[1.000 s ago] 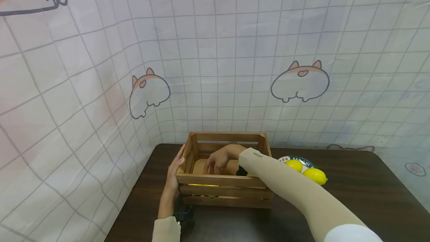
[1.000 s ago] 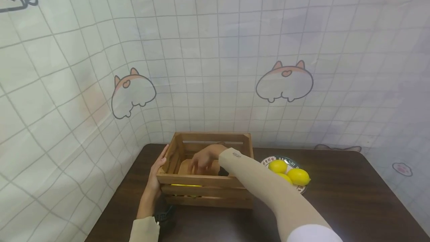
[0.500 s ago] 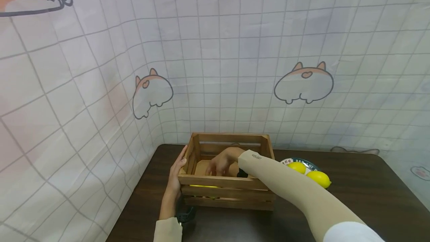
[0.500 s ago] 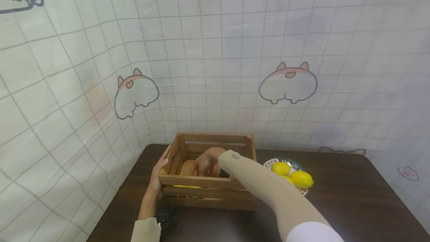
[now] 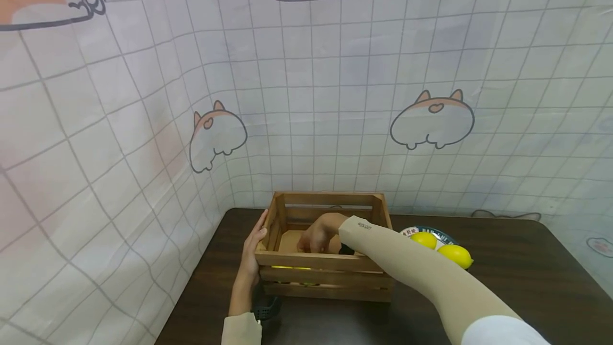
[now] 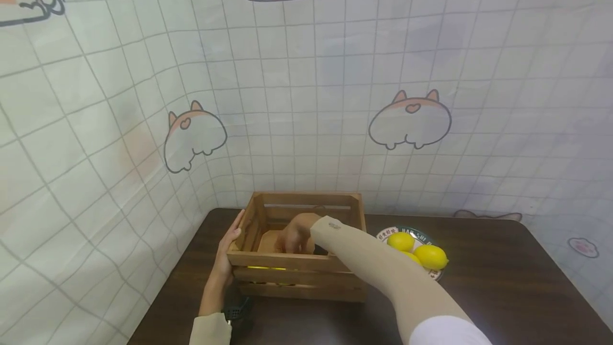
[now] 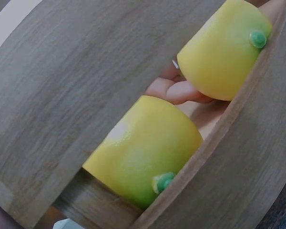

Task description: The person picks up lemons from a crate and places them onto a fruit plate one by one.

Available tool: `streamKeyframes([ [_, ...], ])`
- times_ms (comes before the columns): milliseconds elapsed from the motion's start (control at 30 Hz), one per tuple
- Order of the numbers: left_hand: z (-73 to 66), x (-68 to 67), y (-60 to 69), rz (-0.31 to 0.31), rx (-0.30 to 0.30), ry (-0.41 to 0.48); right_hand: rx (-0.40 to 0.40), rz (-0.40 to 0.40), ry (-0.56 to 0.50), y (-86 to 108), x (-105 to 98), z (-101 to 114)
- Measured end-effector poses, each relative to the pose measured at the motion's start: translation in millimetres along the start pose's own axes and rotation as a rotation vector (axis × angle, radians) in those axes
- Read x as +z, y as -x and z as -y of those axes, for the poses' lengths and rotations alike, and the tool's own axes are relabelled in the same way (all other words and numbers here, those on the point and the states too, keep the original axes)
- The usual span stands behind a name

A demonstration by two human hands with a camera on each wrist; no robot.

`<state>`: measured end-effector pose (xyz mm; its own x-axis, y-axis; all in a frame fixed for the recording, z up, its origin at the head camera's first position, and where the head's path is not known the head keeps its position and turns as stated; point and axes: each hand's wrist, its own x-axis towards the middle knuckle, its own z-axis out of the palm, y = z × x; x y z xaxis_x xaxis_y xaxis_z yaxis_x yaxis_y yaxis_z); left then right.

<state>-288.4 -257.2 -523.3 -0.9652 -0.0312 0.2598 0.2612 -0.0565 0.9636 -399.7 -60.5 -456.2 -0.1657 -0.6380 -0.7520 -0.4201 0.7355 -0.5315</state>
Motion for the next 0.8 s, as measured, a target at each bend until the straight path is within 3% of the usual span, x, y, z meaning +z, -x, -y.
streamKeyframes([
  [233,0.4,1.6,0.5,-0.001,0.011,-0.008,0.004,0.04,0.001,3.2,3.5,-0.9],
  [467,0.9,1.5,0.0,-0.017,0.006,0.0,0.039,0.024,0.0,8.2,6.8,1.6],
  [800,-0.4,2.0,0.0,-0.008,-0.002,0.014,0.097,0.044,-0.031,8.7,-3.0,-4.1],
])
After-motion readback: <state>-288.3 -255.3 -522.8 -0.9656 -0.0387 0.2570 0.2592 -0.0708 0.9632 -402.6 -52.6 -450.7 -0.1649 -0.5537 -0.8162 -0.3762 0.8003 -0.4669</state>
